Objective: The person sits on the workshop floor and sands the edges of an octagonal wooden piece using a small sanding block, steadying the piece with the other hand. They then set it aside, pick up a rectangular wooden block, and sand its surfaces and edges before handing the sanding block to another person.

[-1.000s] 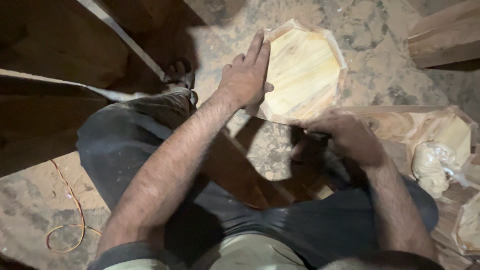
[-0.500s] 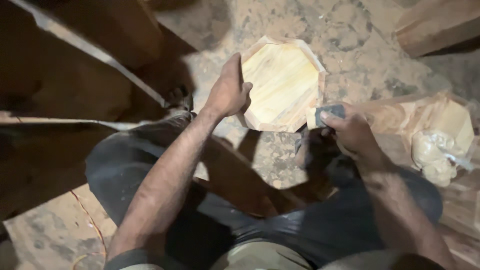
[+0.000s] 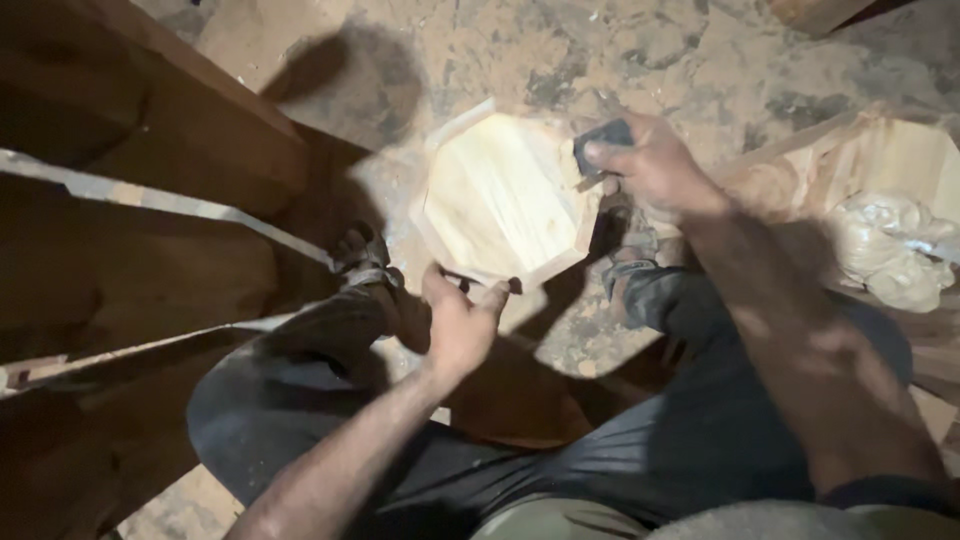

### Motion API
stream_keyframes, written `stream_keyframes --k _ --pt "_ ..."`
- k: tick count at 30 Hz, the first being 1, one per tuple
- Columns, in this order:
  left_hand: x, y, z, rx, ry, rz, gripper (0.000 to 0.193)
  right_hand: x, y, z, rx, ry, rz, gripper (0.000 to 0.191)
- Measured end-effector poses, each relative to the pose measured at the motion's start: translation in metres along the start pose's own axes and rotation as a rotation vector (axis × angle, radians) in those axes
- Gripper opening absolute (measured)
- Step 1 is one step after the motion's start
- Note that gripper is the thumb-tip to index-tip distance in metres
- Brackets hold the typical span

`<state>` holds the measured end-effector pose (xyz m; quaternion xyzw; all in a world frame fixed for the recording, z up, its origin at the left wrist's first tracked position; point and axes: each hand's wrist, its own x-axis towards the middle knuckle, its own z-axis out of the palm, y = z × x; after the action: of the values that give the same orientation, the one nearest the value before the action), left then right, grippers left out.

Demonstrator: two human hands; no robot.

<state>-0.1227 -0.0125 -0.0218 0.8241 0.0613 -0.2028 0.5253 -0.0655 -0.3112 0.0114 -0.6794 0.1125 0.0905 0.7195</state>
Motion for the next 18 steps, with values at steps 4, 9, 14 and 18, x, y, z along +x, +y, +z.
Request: stream_keyframes --k 4,9,14,18 --pt "0.003 0.016 -0.012 0.130 0.042 0.152 0.102 -0.007 -0.010 -0.006 -0.314 0.178 0.105 0.023" --pt "0.038 0.051 -0.046 0.482 -0.038 0.418 0.103 -0.028 -0.015 -0.010 -0.484 0.047 -0.100 0.019" --pt "0.060 0.073 -0.046 0.817 -0.256 0.326 0.107 -0.036 -0.015 -0.004 -0.916 0.153 -0.365 0.014" --pt "0.063 0.071 -0.037 0.981 -0.175 0.410 0.085 -0.033 -0.012 0.009 -1.049 0.148 -0.541 0.015"
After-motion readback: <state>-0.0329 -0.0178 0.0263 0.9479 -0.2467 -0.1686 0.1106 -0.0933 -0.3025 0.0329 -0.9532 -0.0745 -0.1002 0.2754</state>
